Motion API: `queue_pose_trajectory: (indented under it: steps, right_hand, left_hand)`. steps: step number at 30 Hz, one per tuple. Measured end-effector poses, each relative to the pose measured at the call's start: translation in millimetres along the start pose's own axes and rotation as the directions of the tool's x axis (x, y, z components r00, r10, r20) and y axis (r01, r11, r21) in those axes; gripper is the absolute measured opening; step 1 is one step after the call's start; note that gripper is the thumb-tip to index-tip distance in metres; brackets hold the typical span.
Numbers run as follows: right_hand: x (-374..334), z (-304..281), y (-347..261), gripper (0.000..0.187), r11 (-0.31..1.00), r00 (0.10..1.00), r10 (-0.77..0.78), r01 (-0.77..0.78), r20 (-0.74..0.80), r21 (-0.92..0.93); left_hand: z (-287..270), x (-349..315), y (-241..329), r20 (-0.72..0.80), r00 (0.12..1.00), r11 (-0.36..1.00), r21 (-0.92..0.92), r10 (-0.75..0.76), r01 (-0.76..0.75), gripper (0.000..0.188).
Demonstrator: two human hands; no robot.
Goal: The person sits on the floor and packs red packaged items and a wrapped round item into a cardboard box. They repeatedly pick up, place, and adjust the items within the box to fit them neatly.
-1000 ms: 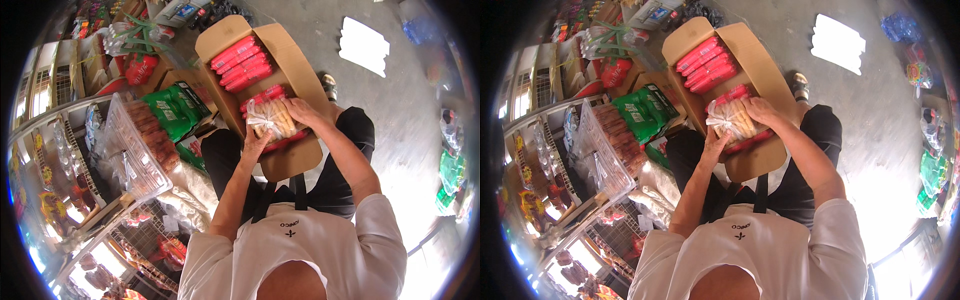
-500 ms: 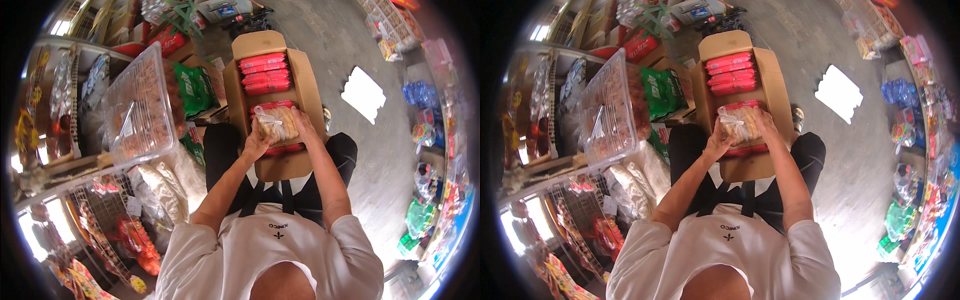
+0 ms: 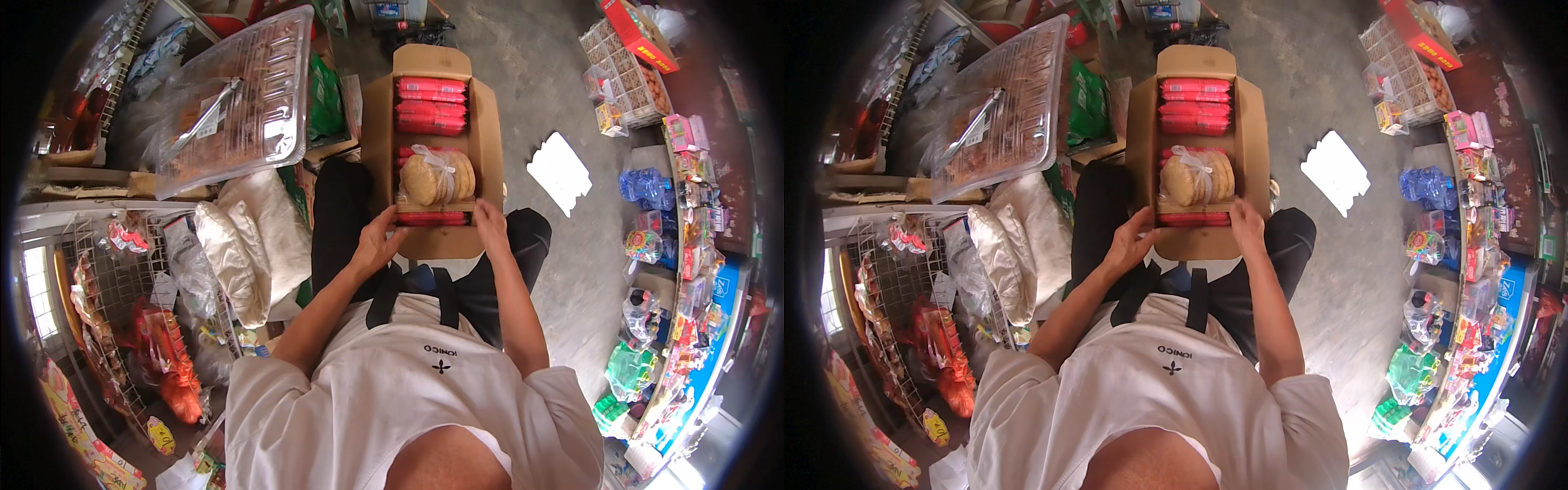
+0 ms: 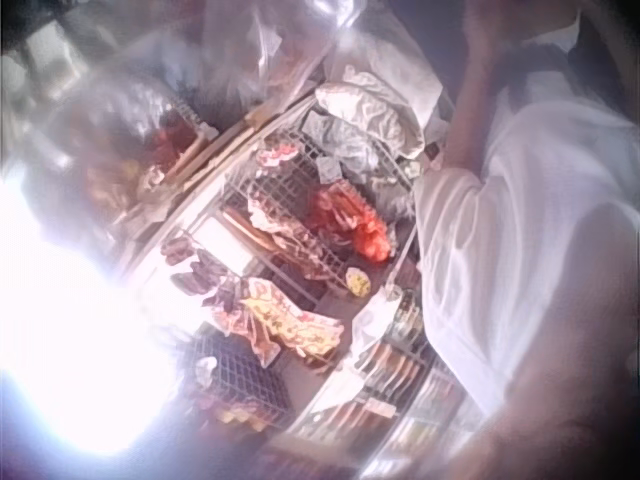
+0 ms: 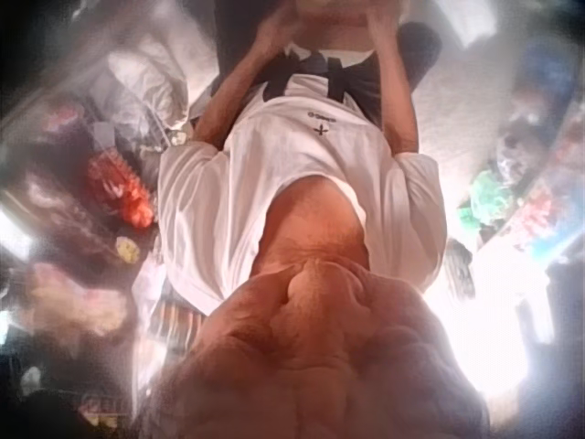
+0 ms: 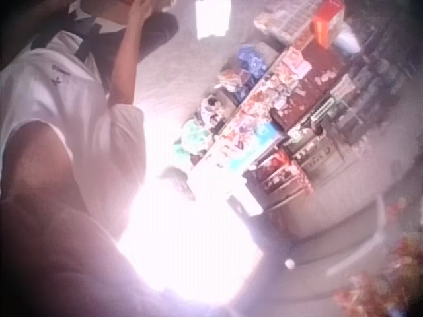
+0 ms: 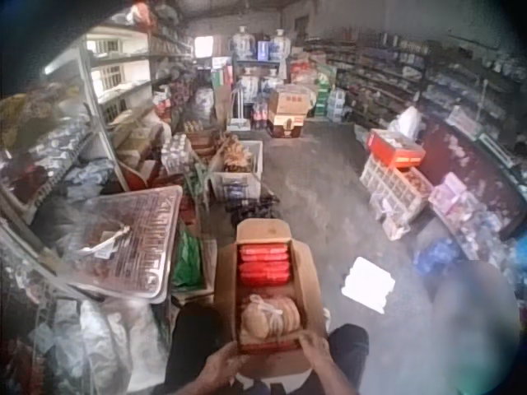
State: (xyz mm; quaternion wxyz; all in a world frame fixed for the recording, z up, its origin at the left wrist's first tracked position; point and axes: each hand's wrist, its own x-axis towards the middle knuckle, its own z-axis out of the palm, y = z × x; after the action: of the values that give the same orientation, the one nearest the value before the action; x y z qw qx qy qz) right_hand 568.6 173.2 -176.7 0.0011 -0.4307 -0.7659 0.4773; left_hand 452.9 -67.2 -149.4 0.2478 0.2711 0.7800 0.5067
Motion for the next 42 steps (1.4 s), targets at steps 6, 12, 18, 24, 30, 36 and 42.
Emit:
queue_pose_trajectory:
  steps: [6,12,18,24,30,36,42]
  right_hand:
    - [-114.4,-31.7,-12.2,0.023,0.761,0.865,-0.494,0.383,-0.085,-0.524]
    - [-154.4,-39.2,10.5,0.022,0.657,0.795,-0.597,0.409,-0.105,-0.633]
    - [-145.7,-30.1,8.3,0.020,0.632,0.794,-0.600,0.395,-0.098,-0.666]
    - [-145.9,-32.5,12.7,0.017,0.670,0.812,-0.563,0.338,-0.155,-0.661]
    - [-146.0,-36.1,14.7,0.014,0.698,0.818,-0.541,0.310,-0.193,-0.645]
    - [-142.3,-30.5,13.6,0.012,0.705,0.807,-0.547,0.300,-0.223,-0.642]
    - [-126.1,-26.5,3.7,0.016,0.747,0.862,-0.452,0.225,-0.229,-0.626]
  left_hand:
    - [-37.2,-42.6,26.3,-0.034,0.985,0.949,-0.277,-0.168,0.153,0.035]
    - [-60.6,-55.3,77.8,-0.028,0.995,0.811,-0.581,-0.099,0.065,0.029]
    - [-84.7,-55.5,120.9,-0.073,0.997,0.812,-0.583,-0.005,-0.039,0.027]
    - [-114.5,-74.7,176.0,-0.144,0.908,0.746,-0.526,0.394,-0.408,0.035]
    - [-128.6,-86.7,259.8,-0.147,0.408,0.140,-0.792,0.901,-0.595,0.025]
    - [-103.9,-113.6,278.9,-0.141,0.256,0.112,-0.632,0.956,-0.767,0.037]
    - [-93.4,-120.2,276.8,-0.149,0.258,0.161,-0.472,0.954,-0.867,0.048]
